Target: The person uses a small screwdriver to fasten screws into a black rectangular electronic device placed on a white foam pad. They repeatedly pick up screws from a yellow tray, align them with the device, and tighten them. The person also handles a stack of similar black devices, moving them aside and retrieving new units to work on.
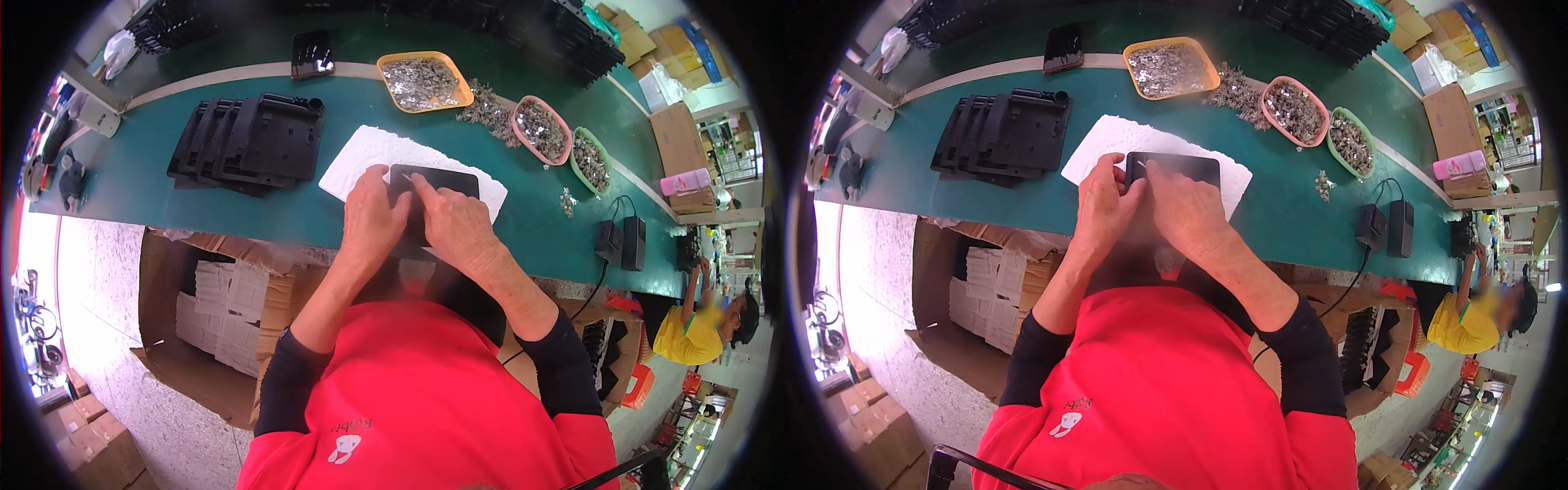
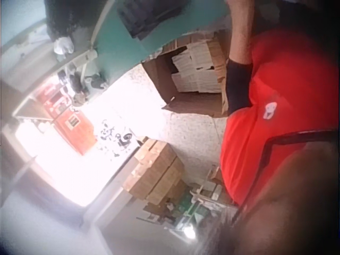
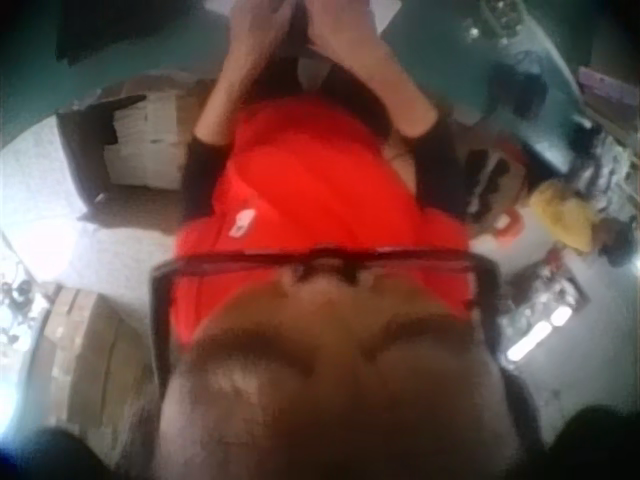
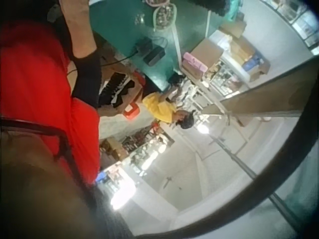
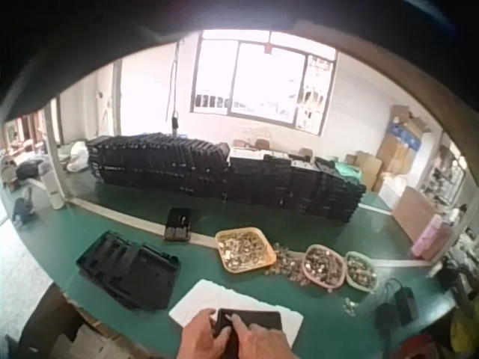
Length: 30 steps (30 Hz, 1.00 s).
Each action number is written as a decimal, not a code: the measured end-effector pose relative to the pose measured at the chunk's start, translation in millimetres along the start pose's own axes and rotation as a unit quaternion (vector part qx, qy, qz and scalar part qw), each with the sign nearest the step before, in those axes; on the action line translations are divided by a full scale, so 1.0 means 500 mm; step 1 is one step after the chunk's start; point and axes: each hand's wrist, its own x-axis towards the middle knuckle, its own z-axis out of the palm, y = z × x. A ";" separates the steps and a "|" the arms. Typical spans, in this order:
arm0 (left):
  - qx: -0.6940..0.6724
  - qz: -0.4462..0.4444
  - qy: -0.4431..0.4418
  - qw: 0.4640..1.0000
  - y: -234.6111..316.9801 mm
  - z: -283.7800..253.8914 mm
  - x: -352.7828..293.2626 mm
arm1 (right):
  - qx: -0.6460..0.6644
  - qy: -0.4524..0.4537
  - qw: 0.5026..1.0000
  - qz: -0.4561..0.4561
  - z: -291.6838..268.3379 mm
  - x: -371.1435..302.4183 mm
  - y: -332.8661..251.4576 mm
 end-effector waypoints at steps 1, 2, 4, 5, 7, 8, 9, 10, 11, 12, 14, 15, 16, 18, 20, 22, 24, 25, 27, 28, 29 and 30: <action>0.017 -0.003 -0.006 1.000 0.002 -0.002 0.003 | -0.007 -0.001 1.000 -0.001 -0.001 0.003 -0.003; 0.034 -0.007 -0.013 0.999 0.006 -0.003 0.006 | -0.013 -0.002 1.000 -0.002 -0.002 0.006 -0.006; 0.053 -0.014 -0.025 0.998 0.013 -0.008 0.009 | -0.033 -0.005 0.999 -0.003 0.000 0.009 -0.011; 0.055 -0.019 -0.032 0.998 0.016 -0.011 0.009 | -0.047 -0.008 0.999 -0.004 0.002 0.010 -0.013; 0.056 -0.031 -0.051 0.997 0.019 -0.016 0.014 | -0.071 -0.010 0.997 -0.002 0.004 0.011 -0.017; 0.056 -0.038 -0.063 0.996 0.021 -0.019 0.018 | -0.082 -0.010 0.997 0.001 0.005 0.010 -0.020; 0.056 -0.045 -0.076 0.994 0.020 -0.020 0.020 | -0.093 -0.009 0.996 0.003 0.006 0.011 -0.022; 0.046 -0.032 -0.073 0.996 0.020 -0.019 0.021 | -0.096 -0.014 0.995 0.005 0.007 0.013 -0.022; 0.036 -0.020 -0.070 0.997 0.019 -0.018 0.022 | -0.100 -0.019 0.995 0.007 0.007 0.015 -0.022; 0.026 -0.007 -0.067 0.997 0.018 -0.017 0.023 | -0.104 -0.024 0.994 0.009 0.008 0.017 -0.023; 0.009 -0.024 -0.091 0.996 0.025 -0.020 0.028 | -0.104 -0.026 0.994 0.006 0.010 0.021 -0.025; 0.001 -0.033 -0.103 0.994 0.028 -0.022 0.031 | -0.104 -0.027 0.994 0.005 0.011 0.022 -0.026; 0.000 -0.027 -0.108 0.994 0.028 -0.024 0.033 | -0.106 -0.032 0.994 0.007 0.010 0.023 -0.028; -0.001 -0.016 -0.118 0.993 0.028 -0.027 0.036 | -0.110 -0.041 0.993 0.012 0.006 0.026 -0.033; -0.005 -0.012 -0.110 0.994 0.020 -0.021 0.034 | -0.108 -0.061 0.992 0.023 0.003 0.031 -0.038; -0.006 -0.004 -0.105 0.994 0.013 -0.015 0.033 | -0.107 -0.071 0.991 0.024 -0.001 0.036 -0.041; -0.003 0.006 -0.103 0.995 0.009 -0.011 0.033 | -0.107 -0.070 0.992 0.017 -0.006 0.041 -0.043; -0.005 0.008 -0.103 0.995 0.010 -0.012 0.034 | -0.121 -0.094 0.988 0.015 -0.014 0.045 -0.050; -0.010 0.012 -0.103 0.995 0.014 -0.016 0.034 | -0.147 -0.141 0.979 0.012 -0.030 0.050 -0.068; -0.012 0.013 -0.102 0.995 0.015 -0.016 0.034 | -0.148 -0.142 0.979 -0.001 -0.031 0.051 -0.069; -0.014 0.013 -0.100 0.995 0.015 -0.015 0.034 | -0.149 -0.142 0.978 -0.014 -0.031 0.054 -0.070; -0.015 0.014 -0.099 0.995 0.014 -0.014 0.033 | -0.154 -0.141 0.978 -0.024 -0.031 0.056 -0.068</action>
